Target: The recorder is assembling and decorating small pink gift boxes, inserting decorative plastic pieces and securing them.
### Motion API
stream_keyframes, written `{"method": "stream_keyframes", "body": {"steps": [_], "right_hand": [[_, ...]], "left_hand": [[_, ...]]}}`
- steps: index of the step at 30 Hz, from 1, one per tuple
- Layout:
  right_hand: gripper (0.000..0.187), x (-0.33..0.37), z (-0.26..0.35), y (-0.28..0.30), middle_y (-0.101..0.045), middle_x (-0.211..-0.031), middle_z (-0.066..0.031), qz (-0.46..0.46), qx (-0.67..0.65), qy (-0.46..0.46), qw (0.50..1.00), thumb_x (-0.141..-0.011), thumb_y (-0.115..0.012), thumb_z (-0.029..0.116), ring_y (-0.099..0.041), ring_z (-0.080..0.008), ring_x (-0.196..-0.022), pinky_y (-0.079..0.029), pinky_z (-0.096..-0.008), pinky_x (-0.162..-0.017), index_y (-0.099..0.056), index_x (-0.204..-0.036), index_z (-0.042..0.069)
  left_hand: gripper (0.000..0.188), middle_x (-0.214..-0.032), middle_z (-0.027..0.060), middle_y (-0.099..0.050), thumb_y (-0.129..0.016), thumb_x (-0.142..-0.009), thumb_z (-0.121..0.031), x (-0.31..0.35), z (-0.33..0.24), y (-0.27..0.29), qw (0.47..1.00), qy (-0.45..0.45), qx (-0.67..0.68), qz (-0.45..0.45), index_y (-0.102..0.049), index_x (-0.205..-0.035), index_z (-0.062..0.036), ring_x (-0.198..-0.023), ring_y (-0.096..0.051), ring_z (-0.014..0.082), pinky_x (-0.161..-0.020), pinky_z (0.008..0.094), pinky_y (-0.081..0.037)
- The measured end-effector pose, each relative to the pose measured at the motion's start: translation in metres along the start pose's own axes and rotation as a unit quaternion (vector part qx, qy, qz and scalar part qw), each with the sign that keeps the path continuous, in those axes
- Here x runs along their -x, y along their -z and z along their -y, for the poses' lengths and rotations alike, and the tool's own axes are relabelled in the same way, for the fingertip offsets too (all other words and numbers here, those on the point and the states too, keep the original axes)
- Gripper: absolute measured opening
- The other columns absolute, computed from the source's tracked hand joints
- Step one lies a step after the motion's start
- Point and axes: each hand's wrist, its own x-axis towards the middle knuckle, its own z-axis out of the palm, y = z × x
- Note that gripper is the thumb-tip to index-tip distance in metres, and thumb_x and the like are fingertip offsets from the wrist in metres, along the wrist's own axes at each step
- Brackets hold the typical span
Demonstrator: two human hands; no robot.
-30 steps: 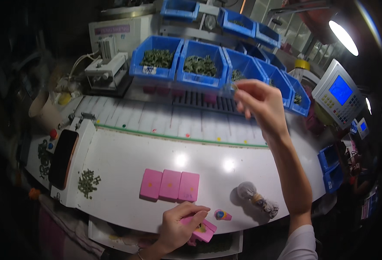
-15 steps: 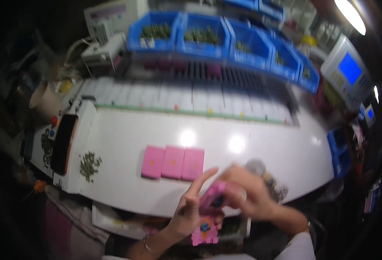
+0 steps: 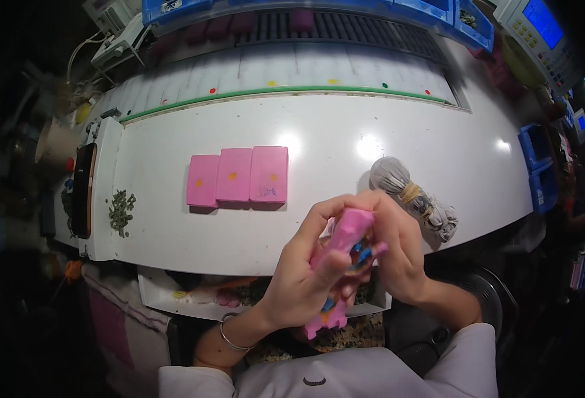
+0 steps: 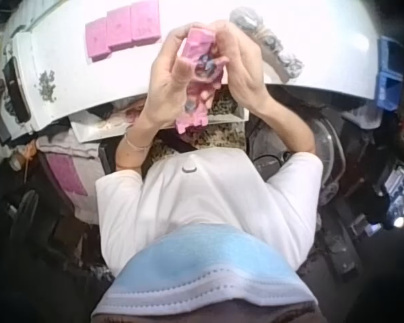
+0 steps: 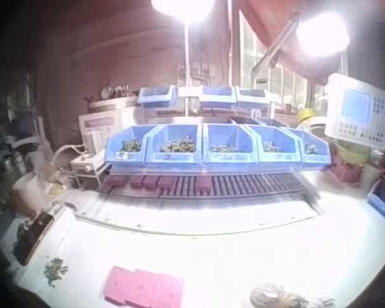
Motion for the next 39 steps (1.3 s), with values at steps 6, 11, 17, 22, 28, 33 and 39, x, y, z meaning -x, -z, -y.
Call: {"method": "stream_keyframes", "body": {"steps": [6, 11, 17, 22, 28, 33, 39], "right_hand": [[0.038, 0.012, -0.004, -0.002, -0.049, -0.1, -0.007, 0.011, -0.005, -0.014, 1.0, -0.079, -0.07, 0.014, -0.051, -0.0133, -0.088, -0.042, -0.0255, -0.073, -0.051, -0.109, 0.0], [0.033, -0.002, -0.002, 0.014, -0.052, -0.088, -0.0085, 0.068, 0.156, 0.029, 0.985, -0.074, -0.073, 0.018, -0.049, -0.022, -0.084, -0.041, -0.0309, -0.072, -0.055, -0.097, 0.003], [0.024, 0.002, 0.002, 0.019, -0.05, -0.077, -0.0061, 0.049, 0.307, 0.112, 0.944, -0.065, -0.073, 0.013, -0.044, -0.0245, -0.075, -0.036, -0.0339, -0.064, -0.055, -0.078, 0.005], [0.022, 0.0, 0.004, 0.015, -0.046, -0.064, -0.0047, -0.022, 0.304, 0.149, 0.941, -0.062, -0.076, 0.009, -0.041, -0.0216, -0.065, -0.034, -0.0325, -0.056, -0.056, -0.068, 0.004], [0.02, -0.002, 0.015, 0.02, -0.055, -0.066, -0.0025, -0.017, 0.146, -0.057, 0.987, -0.066, -0.078, 0.012, -0.048, -0.0129, -0.063, -0.039, -0.028, -0.058, -0.066, -0.081, 0.003], [0.031, -0.012, 0.013, 0.022, -0.06, -0.074, -0.0025, 0.049, 0.037, -0.161, 0.985, -0.071, -0.076, 0.015, -0.056, -0.0073, -0.073, -0.045, -0.0212, -0.065, -0.062, -0.09, -0.003], [0.071, -0.017, 0.013, 0.06, -0.05, -0.117, -0.0124, 0.146, 0.246, 0.084, 0.955, -0.064, -0.078, 0.017, -0.05, -0.0223, -0.106, -0.04, -0.0319, -0.088, -0.045, -0.124, 0.0]], "left_hand": [[0.063, -0.107, 0.0107, -0.054, -0.026, -0.096, -0.048, -0.011, 0.01, -0.004, 0.996, -0.065, -0.04, -0.037, -0.029, -0.13, 0.0048, -0.097, -0.051, 0.0095, -0.086, 0.0223, -0.04], [0.077, -0.112, 0.012, -0.052, -0.036, -0.09, -0.057, -0.016, 0.014, 0.002, 0.994, 0.074, 0.073, -0.04, -0.017, -0.136, 0.0024, -0.104, -0.051, 0.0137, -0.091, 0.0263, -0.04], [0.077, -0.102, 0.0121, -0.055, -0.066, -0.082, -0.02, -0.015, 0.01, 0.001, 0.992, 0.1, 0.075, -0.002, -0.013, -0.135, -0.0002, -0.076, -0.059, 0.0141, -0.065, 0.0281, -0.051], [0.078, -0.097, 0.0118, -0.056, -0.068, -0.078, -0.003, -0.01, 0.009, -0.002, 0.988, 0.126, 0.084, -0.033, -0.014, -0.134, -0.0004, -0.072, -0.06, 0.0128, -0.066, 0.0253, -0.052], [0.091, -0.119, 0.0147, -0.05, -0.061, -0.076, 0.002, 0.01, 0.014, -0.008, 0.997, -0.006, -0.061, -0.035, 0.001, -0.142, -0.0048, -0.1, -0.057, 0.0222, -0.083, 0.0296, -0.048], [0.075, -0.118, 0.0151, -0.048, -0.053, -0.074, 0.014, 0.006, 0.021, -0.001, 0.981, -0.109, -0.158, 0.027, -0.024, -0.14, -0.0073, -0.068, -0.059, 0.0159, -0.058, 0.0282, -0.051], [0.072, -0.108, 0.0134, -0.05, -0.054, -0.074, 0.014, 0.004, 0.021, 0.004, 0.99, -0.082, -0.113, -0.009, -0.026, -0.137, -0.007, -0.068, -0.06, 0.0164, -0.058, 0.0267, -0.052]]}}
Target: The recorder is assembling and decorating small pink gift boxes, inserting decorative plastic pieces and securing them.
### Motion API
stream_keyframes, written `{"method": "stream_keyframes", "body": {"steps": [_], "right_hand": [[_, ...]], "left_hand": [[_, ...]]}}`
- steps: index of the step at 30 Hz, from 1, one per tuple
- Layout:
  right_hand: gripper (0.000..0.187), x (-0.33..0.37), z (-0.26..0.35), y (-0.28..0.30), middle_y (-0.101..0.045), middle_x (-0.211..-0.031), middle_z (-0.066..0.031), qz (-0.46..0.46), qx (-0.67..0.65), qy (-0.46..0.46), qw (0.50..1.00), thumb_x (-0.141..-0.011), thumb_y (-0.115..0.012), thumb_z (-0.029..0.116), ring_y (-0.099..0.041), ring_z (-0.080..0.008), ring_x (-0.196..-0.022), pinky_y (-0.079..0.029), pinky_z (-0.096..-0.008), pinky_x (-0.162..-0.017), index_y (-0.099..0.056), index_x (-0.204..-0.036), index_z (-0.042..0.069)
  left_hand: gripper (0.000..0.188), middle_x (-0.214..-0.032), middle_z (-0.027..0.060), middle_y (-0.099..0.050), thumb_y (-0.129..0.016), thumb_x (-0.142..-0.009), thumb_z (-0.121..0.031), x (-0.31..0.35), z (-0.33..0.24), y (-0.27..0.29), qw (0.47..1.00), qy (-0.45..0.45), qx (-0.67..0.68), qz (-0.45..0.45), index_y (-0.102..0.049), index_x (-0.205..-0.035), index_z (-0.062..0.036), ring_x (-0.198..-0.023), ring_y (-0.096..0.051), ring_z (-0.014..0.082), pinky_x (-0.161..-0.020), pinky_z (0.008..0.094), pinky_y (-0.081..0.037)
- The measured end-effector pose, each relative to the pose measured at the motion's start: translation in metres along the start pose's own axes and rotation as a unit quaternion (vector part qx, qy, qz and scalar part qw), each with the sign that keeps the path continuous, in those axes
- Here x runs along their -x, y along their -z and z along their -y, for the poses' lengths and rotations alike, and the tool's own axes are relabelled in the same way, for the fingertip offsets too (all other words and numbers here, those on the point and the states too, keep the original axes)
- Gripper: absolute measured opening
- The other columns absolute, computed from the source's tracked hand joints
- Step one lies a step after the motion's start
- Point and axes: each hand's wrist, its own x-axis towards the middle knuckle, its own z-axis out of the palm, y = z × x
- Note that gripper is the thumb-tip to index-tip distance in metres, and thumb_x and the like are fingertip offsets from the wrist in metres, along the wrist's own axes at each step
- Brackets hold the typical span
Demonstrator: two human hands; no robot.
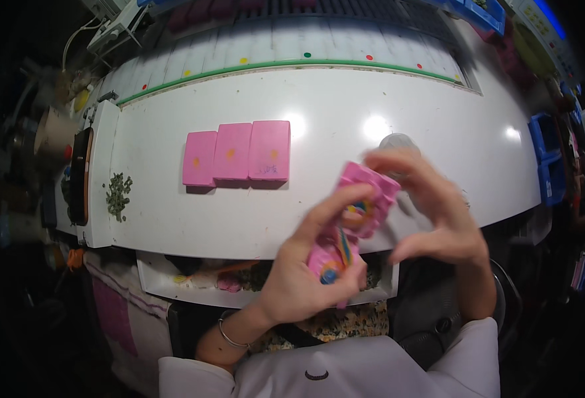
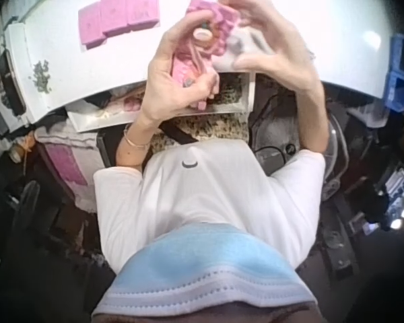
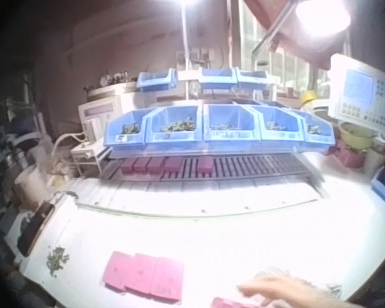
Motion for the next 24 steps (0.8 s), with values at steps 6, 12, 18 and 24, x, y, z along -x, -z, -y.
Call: {"method": "stream_keyframes", "body": {"steps": [6, 12, 18, 24], "right_hand": [[0.068, 0.02, -0.005, 0.013, -0.047, -0.124, -0.0187, -0.038, 0.398, -0.08, 0.913, -0.069, -0.063, -0.003, -0.05, -0.0351, -0.109, -0.041, -0.0388, -0.09, -0.038, -0.133, 0.002], [0.055, 0.023, 0.037, -0.011, -0.051, -0.121, -0.0221, -0.154, 0.286, -0.005, 0.946, -0.066, -0.058, -0.012, -0.057, -0.0319, -0.093, -0.045, -0.035, -0.085, -0.052, -0.119, -0.003], [0.043, 0.023, 0.037, -0.046, -0.062, -0.109, -0.0174, -0.081, 0.488, 0.153, 0.855, -0.07, -0.062, 0.006, -0.056, -0.0152, -0.072, -0.04, -0.0241, -0.059, -0.062, -0.113, 0.004], [0.047, 0.025, 0.044, -0.049, -0.06, -0.112, -0.0191, -0.142, 0.405, 0.089, 0.899, -0.067, -0.061, 0.005, -0.055, -0.0157, -0.071, -0.041, -0.0242, -0.059, -0.061, -0.114, 0.004]], "left_hand": [[0.074, -0.122, 0.0151, -0.042, -0.058, -0.073, 0.013, -0.004, 0.004, 0.007, 0.999, -0.017, -0.033, -0.034, -0.024, -0.137, -0.0073, -0.068, -0.061, 0.0148, -0.058, 0.0255, -0.052], [0.077, -0.124, 0.0137, -0.042, -0.066, -0.07, 0.009, -0.005, 0.004, 0.013, 0.997, -0.003, -0.048, -0.058, -0.029, -0.136, -0.0051, -0.083, -0.06, 0.0166, -0.07, 0.0273, -0.051], [0.077, -0.133, 0.0078, -0.039, -0.063, -0.068, 0.011, -0.015, -0.006, 0.011, 0.986, -0.084, -0.141, -0.04, -0.031, -0.136, -0.0074, -0.104, -0.052, 0.0163, -0.092, 0.0278, -0.041], [0.078, -0.131, 0.0051, -0.038, -0.062, -0.067, 0.011, -0.013, 0.005, 0.011, 0.993, -0.048, -0.088, -0.06, -0.031, -0.136, -0.0086, -0.104, -0.05, 0.0157, -0.091, 0.0266, -0.041]]}}
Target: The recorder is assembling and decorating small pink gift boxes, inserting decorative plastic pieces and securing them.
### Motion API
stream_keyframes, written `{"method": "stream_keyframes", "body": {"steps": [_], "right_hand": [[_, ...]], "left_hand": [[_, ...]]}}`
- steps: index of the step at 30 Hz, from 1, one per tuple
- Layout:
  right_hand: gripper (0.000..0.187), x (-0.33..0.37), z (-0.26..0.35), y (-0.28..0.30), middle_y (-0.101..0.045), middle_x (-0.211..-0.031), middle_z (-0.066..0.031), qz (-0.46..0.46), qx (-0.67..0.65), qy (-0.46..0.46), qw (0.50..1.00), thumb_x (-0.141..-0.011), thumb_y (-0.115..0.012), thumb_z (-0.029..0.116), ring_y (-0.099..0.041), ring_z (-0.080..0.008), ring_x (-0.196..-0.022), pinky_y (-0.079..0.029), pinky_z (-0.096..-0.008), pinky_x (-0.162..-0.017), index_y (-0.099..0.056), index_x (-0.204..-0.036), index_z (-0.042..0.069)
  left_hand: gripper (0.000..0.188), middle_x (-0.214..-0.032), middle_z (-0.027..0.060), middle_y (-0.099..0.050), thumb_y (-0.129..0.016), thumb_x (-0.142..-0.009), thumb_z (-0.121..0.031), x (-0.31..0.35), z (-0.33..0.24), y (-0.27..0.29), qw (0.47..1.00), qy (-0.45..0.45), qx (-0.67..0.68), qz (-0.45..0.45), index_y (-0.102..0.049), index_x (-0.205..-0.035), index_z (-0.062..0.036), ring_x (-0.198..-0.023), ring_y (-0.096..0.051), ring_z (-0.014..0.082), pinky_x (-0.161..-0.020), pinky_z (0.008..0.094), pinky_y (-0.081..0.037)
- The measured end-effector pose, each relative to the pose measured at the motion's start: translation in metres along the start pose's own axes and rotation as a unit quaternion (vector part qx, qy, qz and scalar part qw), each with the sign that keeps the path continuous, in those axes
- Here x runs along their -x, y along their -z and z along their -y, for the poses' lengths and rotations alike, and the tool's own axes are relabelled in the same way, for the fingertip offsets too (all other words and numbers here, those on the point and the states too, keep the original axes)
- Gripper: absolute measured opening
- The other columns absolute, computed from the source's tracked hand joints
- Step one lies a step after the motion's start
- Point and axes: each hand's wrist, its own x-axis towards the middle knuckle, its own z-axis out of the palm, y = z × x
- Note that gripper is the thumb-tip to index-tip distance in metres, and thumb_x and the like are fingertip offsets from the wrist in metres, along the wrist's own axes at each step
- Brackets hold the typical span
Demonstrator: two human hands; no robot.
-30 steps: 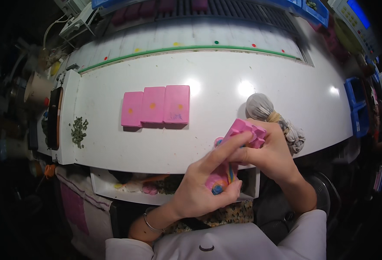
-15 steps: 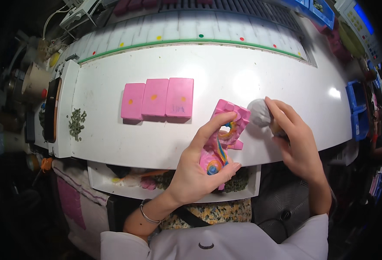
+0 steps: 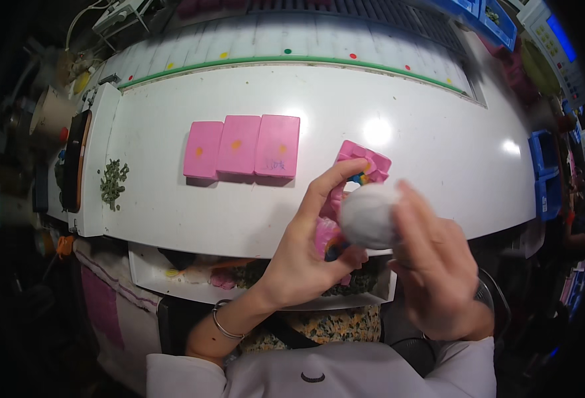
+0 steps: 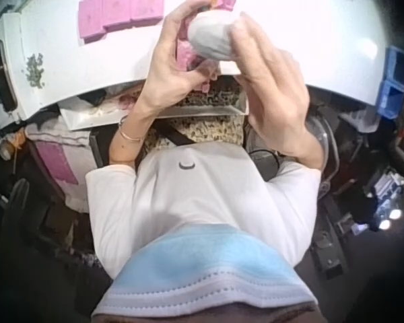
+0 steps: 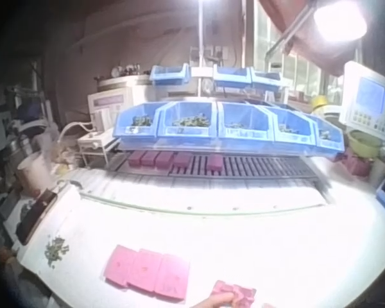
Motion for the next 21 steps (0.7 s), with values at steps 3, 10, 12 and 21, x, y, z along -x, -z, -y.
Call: {"method": "stream_keyframes", "body": {"steps": [3, 10, 12, 21], "right_hand": [[0.046, 0.004, -0.003, -0.006, -0.06, -0.111, -0.0203, -0.15, -0.013, -0.04, 0.988, -0.067, -0.06, 0.006, -0.055, -0.0168, -0.071, -0.042, -0.0244, -0.061, -0.062, -0.113, 0.005], [0.045, -0.004, 0.003, -0.004, -0.061, -0.109, -0.0184, 0.06, 0.028, 0.009, 0.998, -0.067, -0.061, 0.006, -0.054, -0.0167, -0.075, -0.042, -0.0243, -0.061, -0.063, -0.111, 0.005], [0.045, -0.001, -0.003, -0.011, -0.061, -0.11, -0.0181, -0.028, 0.027, 0.004, 0.999, -0.066, -0.062, 0.006, -0.054, -0.0168, -0.074, -0.043, -0.0243, -0.061, -0.063, -0.112, 0.005], [0.061, -0.003, -0.006, 0.002, -0.053, -0.121, -0.0258, 0.131, -0.044, 0.003, 0.99, -0.06, -0.063, -0.008, -0.059, -0.0276, -0.086, -0.047, -0.0325, -0.076, -0.053, -0.12, -0.004]], "left_hand": [[0.076, -0.13, 0.0059, -0.039, -0.062, -0.068, 0.01, -0.004, -0.001, 0.0, 0.999, -0.003, -0.033, -0.011, -0.031, -0.136, -0.0083, -0.101, -0.052, 0.0154, -0.088, 0.0271, -0.043], [0.079, -0.128, 0.0075, -0.043, -0.06, -0.065, 0.013, -0.003, 0.002, 0.001, 0.997, -0.051, -0.047, -0.015, -0.032, -0.135, -0.0113, -0.101, -0.051, 0.0167, -0.089, 0.0263, -0.041], [0.079, -0.127, 0.0073, -0.043, -0.06, -0.065, 0.013, -0.006, 0.004, 0.004, 0.997, -0.046, -0.056, -0.021, -0.032, -0.135, -0.0113, -0.1, -0.051, 0.0166, -0.089, 0.0265, -0.042], [0.086, -0.132, 0.006, -0.038, -0.07, -0.059, 0.009, -0.008, 0.003, 0.007, 0.993, -0.063, -0.102, -0.01, -0.032, -0.135, -0.0049, -0.117, -0.042, 0.0175, -0.099, 0.0296, -0.035]]}}
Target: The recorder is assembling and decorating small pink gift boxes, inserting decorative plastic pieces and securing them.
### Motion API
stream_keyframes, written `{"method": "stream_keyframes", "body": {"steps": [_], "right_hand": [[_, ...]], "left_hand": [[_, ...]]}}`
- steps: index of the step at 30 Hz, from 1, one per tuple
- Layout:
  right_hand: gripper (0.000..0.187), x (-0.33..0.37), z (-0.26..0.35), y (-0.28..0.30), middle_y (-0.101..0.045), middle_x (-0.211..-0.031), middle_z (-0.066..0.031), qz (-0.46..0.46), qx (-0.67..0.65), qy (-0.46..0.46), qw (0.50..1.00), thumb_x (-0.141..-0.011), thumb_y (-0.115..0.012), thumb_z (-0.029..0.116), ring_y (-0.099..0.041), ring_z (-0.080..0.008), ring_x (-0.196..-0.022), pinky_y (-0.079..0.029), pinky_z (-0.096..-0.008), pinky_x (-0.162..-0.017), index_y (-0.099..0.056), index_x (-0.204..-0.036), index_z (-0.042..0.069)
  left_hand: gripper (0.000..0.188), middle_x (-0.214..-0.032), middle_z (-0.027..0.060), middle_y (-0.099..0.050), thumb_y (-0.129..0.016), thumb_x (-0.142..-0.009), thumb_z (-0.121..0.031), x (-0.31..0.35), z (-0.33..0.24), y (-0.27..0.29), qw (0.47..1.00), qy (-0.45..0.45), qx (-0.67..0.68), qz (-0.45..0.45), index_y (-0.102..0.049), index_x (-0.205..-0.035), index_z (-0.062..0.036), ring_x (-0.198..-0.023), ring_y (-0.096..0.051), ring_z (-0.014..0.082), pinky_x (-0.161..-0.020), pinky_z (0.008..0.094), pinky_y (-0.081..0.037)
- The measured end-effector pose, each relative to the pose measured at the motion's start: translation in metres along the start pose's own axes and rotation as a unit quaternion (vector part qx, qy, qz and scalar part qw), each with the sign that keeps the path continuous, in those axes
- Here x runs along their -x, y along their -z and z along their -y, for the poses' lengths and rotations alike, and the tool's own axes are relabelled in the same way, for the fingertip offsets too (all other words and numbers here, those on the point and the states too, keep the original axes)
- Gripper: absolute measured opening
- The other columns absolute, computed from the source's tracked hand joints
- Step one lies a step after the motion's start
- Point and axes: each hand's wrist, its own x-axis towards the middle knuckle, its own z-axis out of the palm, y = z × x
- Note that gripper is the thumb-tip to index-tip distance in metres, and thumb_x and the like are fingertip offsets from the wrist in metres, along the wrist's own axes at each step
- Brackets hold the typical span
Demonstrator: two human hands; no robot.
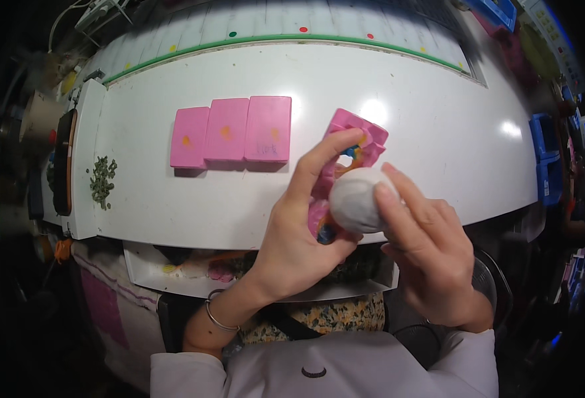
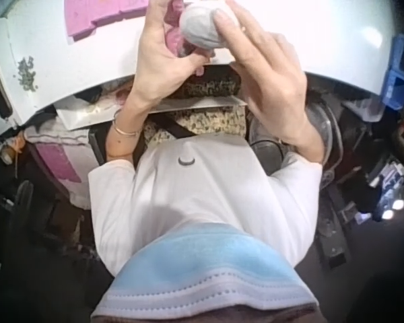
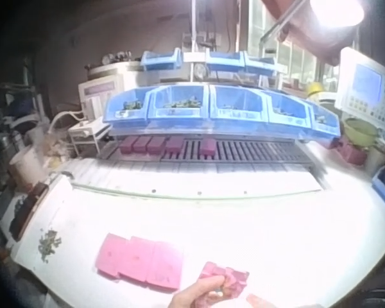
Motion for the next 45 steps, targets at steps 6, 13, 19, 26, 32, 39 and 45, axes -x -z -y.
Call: {"method": "stream_keyframes", "body": {"steps": [6, 13, 19, 26, 32, 39, 45], "right_hand": [[0.067, 0.01, -0.002, -0.003, -0.047, -0.123, -0.032, -0.185, -0.052, -0.022, 0.981, -0.065, -0.064, -0.012, -0.052, -0.0425, -0.109, -0.048, -0.0416, -0.085, -0.041, -0.129, -0.005], [0.051, 0.002, 0.0, -0.024, -0.055, -0.118, -0.0241, -0.072, 0.057, -0.005, 0.996, -0.065, -0.061, -0.001, -0.054, -0.0228, -0.079, -0.045, -0.0275, -0.068, -0.06, -0.115, 0.005], [0.048, -0.005, 0.004, -0.036, -0.059, -0.116, -0.0165, -0.208, 0.05, -0.025, 0.977, -0.067, -0.059, 0.005, -0.051, -0.0178, -0.073, -0.042, -0.0262, -0.063, -0.062, -0.115, 0.01], [0.055, -0.012, 0.007, -0.017, -0.053, -0.12, -0.0248, -0.095, -0.002, -0.032, 0.995, -0.06, -0.058, -0.007, -0.055, -0.0253, -0.081, -0.046, -0.0307, -0.072, -0.059, -0.115, 0.0], [0.059, -0.023, 0.01, -0.013, -0.051, -0.124, -0.023, -0.046, 0.113, -0.034, 0.992, -0.061, -0.053, -0.011, -0.053, -0.0232, -0.079, -0.045, -0.0301, -0.073, -0.057, -0.119, 0.001], [0.059, 0.004, 0.008, -0.017, -0.045, -0.123, -0.0349, -0.231, -0.048, -0.073, 0.969, -0.067, -0.053, -0.014, -0.054, -0.0361, -0.101, -0.047, -0.0348, -0.082, -0.046, -0.125, -0.007], [0.05, -0.004, 0.023, -0.042, -0.056, -0.117, -0.0212, -0.106, 0.107, 0.016, 0.988, -0.068, -0.059, 0.004, -0.054, -0.0176, -0.07, -0.044, -0.0265, -0.064, -0.059, -0.117, 0.005]], "left_hand": [[0.082, -0.132, 0.0076, -0.04, -0.068, -0.063, 0.008, 0.001, -0.003, 0.003, 0.999, 0.039, 0.013, -0.026, -0.032, -0.135, -0.0078, -0.113, -0.047, 0.0189, -0.094, 0.0295, -0.04], [0.077, -0.131, 0.0104, -0.044, -0.064, -0.067, 0.01, 0.002, 0.005, -0.005, 0.999, 0.017, 0.011, -0.026, -0.034, -0.135, -0.0109, -0.111, -0.051, 0.0228, -0.091, 0.0304, -0.042], [0.078, -0.13, 0.0098, -0.045, -0.065, -0.067, 0.009, -0.002, -0.009, -0.003, 0.999, 0.015, -0.014, -0.033, -0.033, -0.135, -0.0105, -0.111, -0.051, 0.0228, -0.09, 0.03, -0.043], [0.078, -0.119, 0.0092, -0.05, -0.061, -0.068, 0.011, 0.0, -0.004, -0.005, 0.998, 0.026, -0.024, -0.051, -0.03, -0.136, -0.012, -0.09, -0.057, 0.0157, -0.07, 0.0241, -0.047], [0.081, -0.106, 0.009, -0.053, -0.064, -0.068, 0.007, 0.002, -0.006, -0.009, 0.989, 0.141, 0.02, -0.039, -0.025, -0.136, -0.0141, -0.074, -0.057, 0.0121, -0.065, 0.0269, -0.048], [0.071, -0.124, 0.013, -0.039, -0.061, -0.083, -0.033, 0.004, 0.008, 0.0, 0.973, 0.089, 0.201, -0.077, -0.02, -0.135, -0.0065, -0.096, -0.054, 0.0195, -0.081, 0.0318, -0.048], [0.068, -0.128, 0.0094, -0.037, -0.023, -0.092, -0.057, -0.006, 0.015, 0.005, 0.991, -0.036, -0.004, -0.131, -0.025, -0.133, -0.0026, -0.109, -0.049, 0.0191, -0.092, 0.037, -0.044]]}}
